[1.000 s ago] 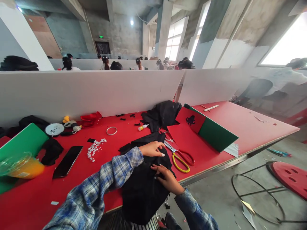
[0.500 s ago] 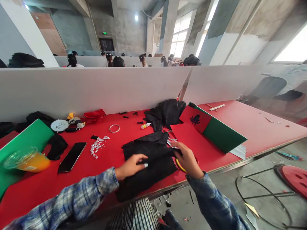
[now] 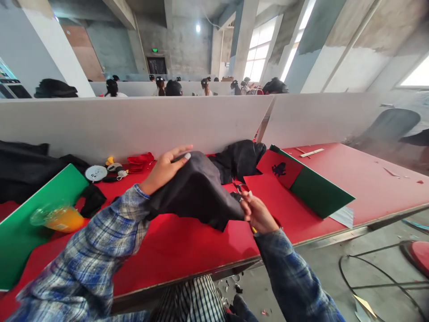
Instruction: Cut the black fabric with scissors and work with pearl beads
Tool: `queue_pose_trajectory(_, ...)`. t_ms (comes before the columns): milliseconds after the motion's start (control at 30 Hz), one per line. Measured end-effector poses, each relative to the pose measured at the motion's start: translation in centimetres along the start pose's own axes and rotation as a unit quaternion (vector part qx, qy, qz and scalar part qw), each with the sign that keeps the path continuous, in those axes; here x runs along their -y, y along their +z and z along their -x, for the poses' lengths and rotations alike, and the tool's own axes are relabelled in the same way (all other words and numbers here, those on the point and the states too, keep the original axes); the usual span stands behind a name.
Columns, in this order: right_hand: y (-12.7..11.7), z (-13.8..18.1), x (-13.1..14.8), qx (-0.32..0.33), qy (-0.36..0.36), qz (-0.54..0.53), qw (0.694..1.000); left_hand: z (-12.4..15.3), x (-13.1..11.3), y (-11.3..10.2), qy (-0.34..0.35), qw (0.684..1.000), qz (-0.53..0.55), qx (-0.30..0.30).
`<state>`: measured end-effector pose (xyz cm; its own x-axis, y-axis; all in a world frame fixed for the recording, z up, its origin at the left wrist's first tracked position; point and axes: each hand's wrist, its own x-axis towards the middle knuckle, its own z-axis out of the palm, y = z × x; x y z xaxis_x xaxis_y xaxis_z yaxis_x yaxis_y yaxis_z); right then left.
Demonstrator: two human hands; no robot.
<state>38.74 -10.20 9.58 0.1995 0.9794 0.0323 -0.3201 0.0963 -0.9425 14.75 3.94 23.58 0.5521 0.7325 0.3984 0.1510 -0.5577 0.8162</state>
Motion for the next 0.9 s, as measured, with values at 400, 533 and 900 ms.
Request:
queue_pose_trajectory(400,4.1,0.0,2.2,0.103,-0.004,0.097,0.99,-1.8,-2.6,-2.9,0.063,0.996,-0.051,0.033)
queue_pose_trajectory(533,4.6,0.3,7.5,0.048,-0.024,-0.027,0.998,-3.7,0.6,-5.2,-0.027,0.993,-0.117,-0.017)
queue_pose_trajectory(900,9.9,-1.0,14.2,0.097,-0.159,0.034,0.982,1.6,-3.7,-0.3,0.056,0.997,-0.011,0.053)
